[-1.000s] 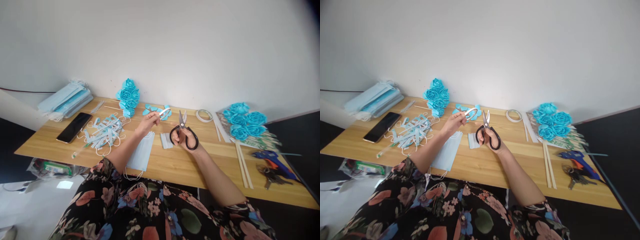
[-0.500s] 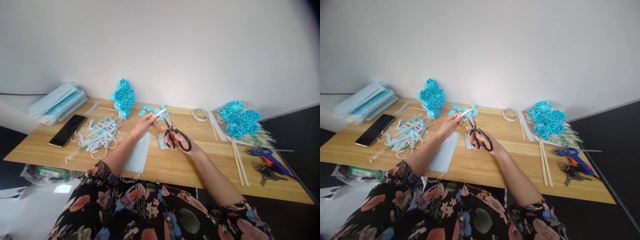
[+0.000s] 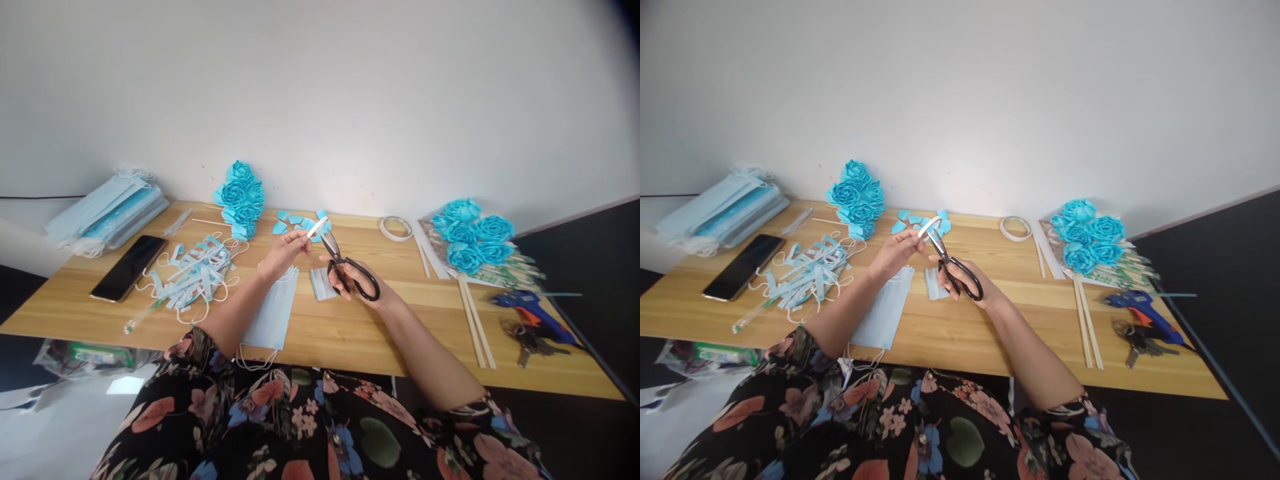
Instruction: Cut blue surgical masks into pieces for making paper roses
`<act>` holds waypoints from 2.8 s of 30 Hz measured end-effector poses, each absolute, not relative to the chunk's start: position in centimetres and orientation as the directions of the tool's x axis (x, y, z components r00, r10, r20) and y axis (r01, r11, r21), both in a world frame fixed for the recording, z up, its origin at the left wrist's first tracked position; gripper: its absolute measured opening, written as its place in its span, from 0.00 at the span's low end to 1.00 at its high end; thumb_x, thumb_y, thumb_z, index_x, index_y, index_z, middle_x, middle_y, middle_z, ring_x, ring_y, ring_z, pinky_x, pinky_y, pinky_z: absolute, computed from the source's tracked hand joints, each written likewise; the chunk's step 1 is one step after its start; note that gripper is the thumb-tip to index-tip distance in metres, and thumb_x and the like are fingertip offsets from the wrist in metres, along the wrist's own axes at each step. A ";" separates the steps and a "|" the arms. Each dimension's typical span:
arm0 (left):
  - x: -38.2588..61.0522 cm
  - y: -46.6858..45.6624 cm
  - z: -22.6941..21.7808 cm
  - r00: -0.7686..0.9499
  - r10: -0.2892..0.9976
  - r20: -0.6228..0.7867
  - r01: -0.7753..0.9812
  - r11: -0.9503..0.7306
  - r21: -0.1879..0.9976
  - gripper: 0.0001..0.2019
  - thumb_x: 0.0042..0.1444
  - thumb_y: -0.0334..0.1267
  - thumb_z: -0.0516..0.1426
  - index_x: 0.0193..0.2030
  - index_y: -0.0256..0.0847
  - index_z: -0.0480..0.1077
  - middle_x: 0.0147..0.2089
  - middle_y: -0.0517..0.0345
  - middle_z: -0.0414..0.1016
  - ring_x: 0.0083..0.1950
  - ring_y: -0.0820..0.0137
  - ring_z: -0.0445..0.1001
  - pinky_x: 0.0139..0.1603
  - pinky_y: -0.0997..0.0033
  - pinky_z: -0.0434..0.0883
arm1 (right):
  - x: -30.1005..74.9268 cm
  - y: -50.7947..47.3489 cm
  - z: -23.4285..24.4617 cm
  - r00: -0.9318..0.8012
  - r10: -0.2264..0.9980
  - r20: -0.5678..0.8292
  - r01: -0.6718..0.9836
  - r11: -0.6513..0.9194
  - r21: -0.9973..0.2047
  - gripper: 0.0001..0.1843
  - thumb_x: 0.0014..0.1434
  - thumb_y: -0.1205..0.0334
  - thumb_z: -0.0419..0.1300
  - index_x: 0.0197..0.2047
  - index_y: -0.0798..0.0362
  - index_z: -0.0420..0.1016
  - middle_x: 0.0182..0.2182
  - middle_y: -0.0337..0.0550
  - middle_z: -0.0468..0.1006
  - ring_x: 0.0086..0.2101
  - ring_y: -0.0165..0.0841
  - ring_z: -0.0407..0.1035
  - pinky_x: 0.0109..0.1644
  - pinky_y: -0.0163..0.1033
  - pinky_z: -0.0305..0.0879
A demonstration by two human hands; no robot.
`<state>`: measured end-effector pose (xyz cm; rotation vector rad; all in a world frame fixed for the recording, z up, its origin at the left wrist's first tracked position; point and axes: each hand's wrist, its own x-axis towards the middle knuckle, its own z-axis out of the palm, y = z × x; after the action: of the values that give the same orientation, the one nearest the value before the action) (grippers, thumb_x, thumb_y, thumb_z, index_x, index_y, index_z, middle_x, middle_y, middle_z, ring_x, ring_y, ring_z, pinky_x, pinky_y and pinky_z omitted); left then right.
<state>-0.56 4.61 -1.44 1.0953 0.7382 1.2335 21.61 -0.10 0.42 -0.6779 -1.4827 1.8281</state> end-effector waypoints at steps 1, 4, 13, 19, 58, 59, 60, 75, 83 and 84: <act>-0.6 4.7 -1.6 0.215 0.969 0.125 -0.332 -0.048 0.942 0.15 0.54 0.48 0.67 0.37 0.36 0.78 0.29 0.59 0.73 0.33 0.73 0.68 0.40 0.72 0.64 | 21.6 -0.1 0.5 -0.643 0.766 0.023 -0.185 -0.126 -0.975 0.34 0.63 0.38 0.60 0.61 0.56 0.73 0.28 0.37 0.70 0.22 0.24 0.59 0.20 0.29 0.58; -0.7 4.8 -1.8 0.212 0.964 0.159 -0.284 -0.095 0.954 0.15 0.57 0.49 0.65 0.35 0.37 0.77 0.28 0.59 0.72 0.33 0.73 0.67 0.41 0.72 0.64 | 21.5 -0.2 0.5 -0.661 0.749 0.034 -0.201 -0.133 -0.971 0.33 0.63 0.39 0.60 0.59 0.56 0.74 0.28 0.39 0.70 0.24 0.25 0.60 0.21 0.29 0.59; -0.5 4.5 -1.2 0.230 0.958 0.173 -0.303 -0.099 0.948 0.22 0.53 0.58 0.66 0.34 0.37 0.76 0.30 0.58 0.73 0.34 0.72 0.69 0.42 0.70 0.66 | 21.7 0.0 -0.3 -0.656 0.755 0.017 -0.196 -0.148 -0.969 0.33 0.63 0.39 0.60 0.60 0.55 0.74 0.30 0.41 0.72 0.25 0.26 0.62 0.21 0.29 0.62; -0.5 4.4 -0.8 0.253 0.954 0.159 -0.349 -0.063 0.935 0.27 0.48 0.60 0.68 0.41 0.36 0.78 0.28 0.58 0.73 0.33 0.71 0.70 0.40 0.70 0.66 | 21.5 -0.3 0.5 -0.664 0.747 -0.024 -0.115 -0.134 -0.984 0.33 0.63 0.40 0.61 0.60 0.57 0.74 0.31 0.42 0.74 0.25 0.26 0.64 0.21 0.29 0.63; -0.9 3.5 0.2 0.504 0.844 0.182 -0.241 -0.065 0.968 0.17 0.52 0.52 0.69 0.38 0.38 0.81 0.37 0.51 0.79 0.40 0.66 0.75 0.47 0.65 0.70 | 21.8 0.0 0.4 -0.656 0.754 0.025 -0.111 -0.064 -0.992 0.33 0.64 0.38 0.58 0.55 0.61 0.76 0.18 0.29 0.65 0.14 0.21 0.53 0.17 0.31 0.51; -0.8 3.5 0.2 0.498 0.849 0.176 -0.230 -0.066 0.971 0.18 0.53 0.53 0.68 0.38 0.38 0.81 0.38 0.50 0.79 0.40 0.65 0.75 0.48 0.65 0.70 | 21.8 0.0 0.3 -0.655 0.756 0.026 -0.117 -0.068 -0.991 0.33 0.64 0.38 0.59 0.55 0.61 0.76 0.18 0.29 0.65 0.14 0.21 0.53 0.16 0.30 0.51; -0.8 3.5 0.2 0.494 0.853 0.171 -0.217 -0.070 0.974 0.19 0.55 0.54 0.67 0.38 0.37 0.80 0.38 0.49 0.79 0.41 0.65 0.75 0.48 0.64 0.70 | 21.8 0.0 0.3 -0.653 0.757 0.023 -0.121 -0.074 -0.990 0.32 0.64 0.39 0.59 0.55 0.61 0.76 0.18 0.29 0.64 0.14 0.21 0.52 0.16 0.30 0.51; -0.8 4.0 -0.6 0.363 0.910 0.200 -0.103 -0.174 0.979 0.21 0.57 0.56 0.63 0.35 0.36 0.77 0.30 0.57 0.73 0.35 0.71 0.70 0.43 0.70 0.65 | 21.8 0.1 0.0 -0.637 0.771 -0.005 -0.063 -0.058 -0.996 0.35 0.62 0.38 0.61 0.57 0.60 0.76 0.17 0.28 0.62 0.14 0.22 0.50 0.23 0.35 0.70; -0.9 4.3 -1.0 0.265 0.946 0.185 -0.171 -0.142 0.975 0.19 0.57 0.54 0.63 0.30 0.37 0.75 0.27 0.59 0.70 0.33 0.71 0.68 0.43 0.70 0.65 | 21.5 -0.2 0.1 -0.783 0.621 -0.019 -0.056 -0.101 -0.993 0.43 0.48 0.34 0.70 0.56 0.59 0.78 0.25 0.34 0.69 0.25 0.26 0.61 0.47 0.47 0.74; -1.0 4.4 -1.1 0.257 0.949 0.182 -0.192 -0.135 0.972 0.19 0.56 0.54 0.63 0.28 0.37 0.73 0.27 0.59 0.70 0.33 0.71 0.68 0.43 0.70 0.65 | 21.5 -0.2 0.1 -0.786 0.618 0.008 -0.077 -0.084 -0.993 0.44 0.49 0.32 0.69 0.57 0.59 0.77 0.26 0.36 0.69 0.27 0.27 0.62 0.49 0.47 0.73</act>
<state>-0.97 4.42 -1.11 1.3126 0.7989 1.1919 21.50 -0.20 0.12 -0.5857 -1.7187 1.9213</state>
